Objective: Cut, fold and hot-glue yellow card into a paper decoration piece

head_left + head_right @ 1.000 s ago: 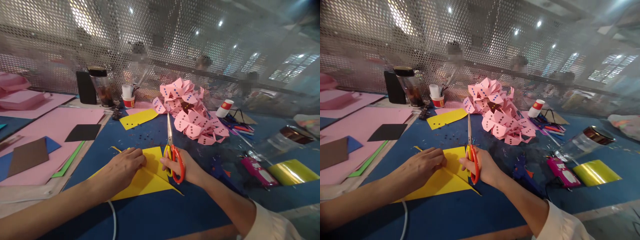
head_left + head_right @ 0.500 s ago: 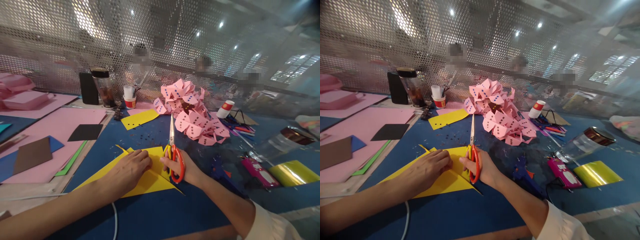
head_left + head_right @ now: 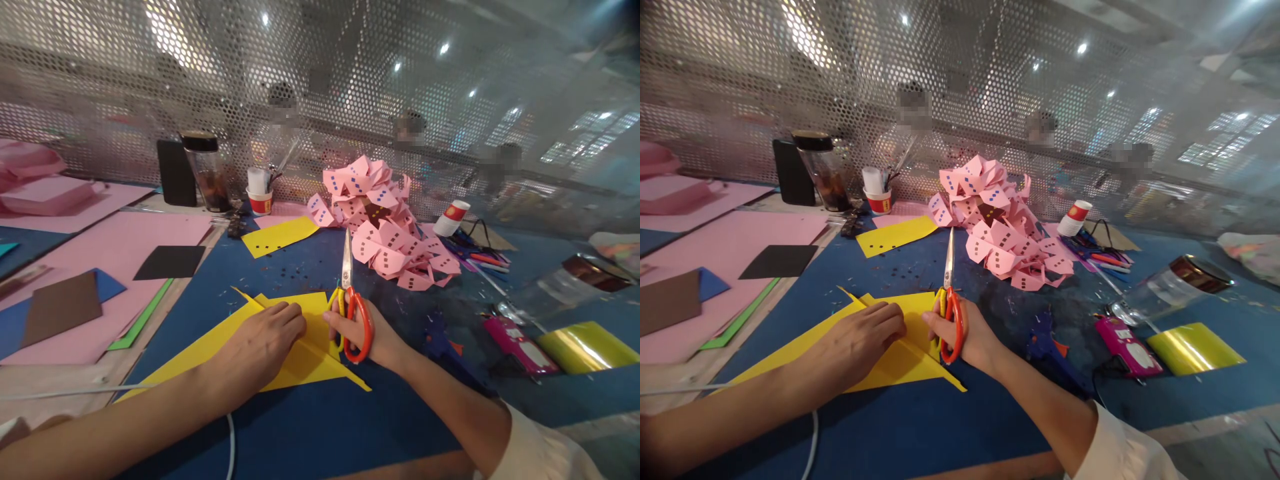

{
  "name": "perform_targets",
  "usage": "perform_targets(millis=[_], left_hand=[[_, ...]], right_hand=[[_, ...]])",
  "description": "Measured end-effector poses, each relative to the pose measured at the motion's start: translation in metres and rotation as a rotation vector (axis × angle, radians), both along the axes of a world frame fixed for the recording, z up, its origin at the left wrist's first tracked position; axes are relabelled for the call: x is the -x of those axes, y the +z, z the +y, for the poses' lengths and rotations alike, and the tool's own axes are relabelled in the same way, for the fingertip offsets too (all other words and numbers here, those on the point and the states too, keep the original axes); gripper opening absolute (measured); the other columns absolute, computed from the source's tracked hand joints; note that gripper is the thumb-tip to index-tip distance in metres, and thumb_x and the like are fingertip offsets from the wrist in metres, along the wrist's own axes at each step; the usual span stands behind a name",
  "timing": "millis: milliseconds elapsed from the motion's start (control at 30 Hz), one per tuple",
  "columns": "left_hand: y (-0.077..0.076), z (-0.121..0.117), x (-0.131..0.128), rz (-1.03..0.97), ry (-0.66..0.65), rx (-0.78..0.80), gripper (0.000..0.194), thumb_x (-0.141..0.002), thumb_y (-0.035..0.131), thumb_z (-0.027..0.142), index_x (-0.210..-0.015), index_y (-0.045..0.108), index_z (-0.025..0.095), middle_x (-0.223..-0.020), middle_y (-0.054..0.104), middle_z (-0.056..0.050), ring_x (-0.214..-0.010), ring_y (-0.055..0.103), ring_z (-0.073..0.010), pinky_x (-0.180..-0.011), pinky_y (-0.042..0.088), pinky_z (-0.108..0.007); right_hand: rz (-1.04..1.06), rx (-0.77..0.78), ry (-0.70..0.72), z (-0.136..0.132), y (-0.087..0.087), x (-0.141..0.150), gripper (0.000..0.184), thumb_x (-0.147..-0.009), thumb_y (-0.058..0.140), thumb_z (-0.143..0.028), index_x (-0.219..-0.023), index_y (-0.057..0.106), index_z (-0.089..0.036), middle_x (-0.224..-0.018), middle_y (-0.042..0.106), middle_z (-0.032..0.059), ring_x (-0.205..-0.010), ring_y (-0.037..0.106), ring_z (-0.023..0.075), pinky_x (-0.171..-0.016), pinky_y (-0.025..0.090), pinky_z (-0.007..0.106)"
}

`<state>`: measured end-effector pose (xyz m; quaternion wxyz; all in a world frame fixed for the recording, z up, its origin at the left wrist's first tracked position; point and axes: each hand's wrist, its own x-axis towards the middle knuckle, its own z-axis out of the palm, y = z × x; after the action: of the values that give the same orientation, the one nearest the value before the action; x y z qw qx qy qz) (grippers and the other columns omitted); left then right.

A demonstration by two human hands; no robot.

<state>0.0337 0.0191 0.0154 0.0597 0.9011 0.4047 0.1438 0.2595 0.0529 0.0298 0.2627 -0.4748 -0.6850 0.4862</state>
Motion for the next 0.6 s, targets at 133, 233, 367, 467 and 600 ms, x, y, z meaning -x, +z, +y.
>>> perform_targets(millis=[133, 233, 367, 467, 600], left_hand=[[-0.005, -0.008, -0.003, 0.085, 0.009, -0.109, 0.026, -0.1, 0.041, 0.007, -0.088, 0.062, 0.017, -0.091, 0.064, -0.008, -0.084, 0.06, -0.0241, -0.076, 0.051, -0.038], [-0.008, -0.019, -0.004, 0.11, 0.015, -0.186, 0.026, -0.103, 0.042, 0.014, -0.092, 0.066, 0.017, -0.095, 0.067, -0.01, -0.085, 0.062, -0.0257, -0.077, 0.053, -0.041], [-0.014, -0.037, -0.005, 0.057, 0.026, -0.243, 0.031, -0.105, 0.045, 0.03, -0.129, 0.062, 0.018, -0.114, 0.071, -0.013, -0.095, 0.066, -0.0276, -0.081, 0.055, -0.042], [-0.018, -0.05, -0.006, 0.03, 0.06, -0.27, 0.048, -0.103, 0.047, 0.051, -0.133, 0.059, 0.015, -0.127, 0.069, -0.016, -0.111, 0.064, -0.0318, -0.094, 0.051, -0.046], [-0.017, -0.065, -0.006, 0.033, 0.05, -0.321, 0.084, -0.097, 0.044, 0.069, -0.155, 0.039, 0.009, -0.138, 0.066, -0.019, -0.123, 0.06, -0.0329, -0.105, 0.044, -0.044]], right_hand=[[0.012, 0.019, -0.003, -0.001, 0.001, -0.001, 0.025, -0.094, 0.062, -0.037, -0.078, 0.058, -0.019, -0.067, 0.069, -0.0011, -0.044, 0.049, 0.0074, -0.044, 0.041, 0.019], [0.037, 0.034, -0.004, -0.001, 0.0, -0.002, 0.025, -0.094, 0.062, -0.038, -0.079, 0.057, -0.02, -0.068, 0.069, -0.0013, -0.045, 0.05, 0.0073, -0.044, 0.041, 0.018], [0.055, 0.024, -0.003, 0.0, -0.001, -0.002, 0.026, -0.095, 0.062, -0.038, -0.077, 0.057, -0.019, -0.067, 0.067, -0.0014, -0.048, 0.052, 0.0083, -0.049, 0.044, 0.02], [0.08, -0.003, 0.007, -0.001, 0.0, -0.001, 0.027, -0.094, 0.065, -0.038, -0.076, 0.057, -0.019, -0.067, 0.066, -0.0011, -0.057, 0.059, 0.011, -0.059, 0.049, 0.022], [0.165, 0.037, 0.002, -0.003, 0.001, 0.004, 0.027, -0.086, 0.076, -0.039, -0.082, 0.056, -0.021, -0.064, 0.064, -0.0036, -0.059, 0.06, 0.0124, -0.061, 0.049, 0.023]])
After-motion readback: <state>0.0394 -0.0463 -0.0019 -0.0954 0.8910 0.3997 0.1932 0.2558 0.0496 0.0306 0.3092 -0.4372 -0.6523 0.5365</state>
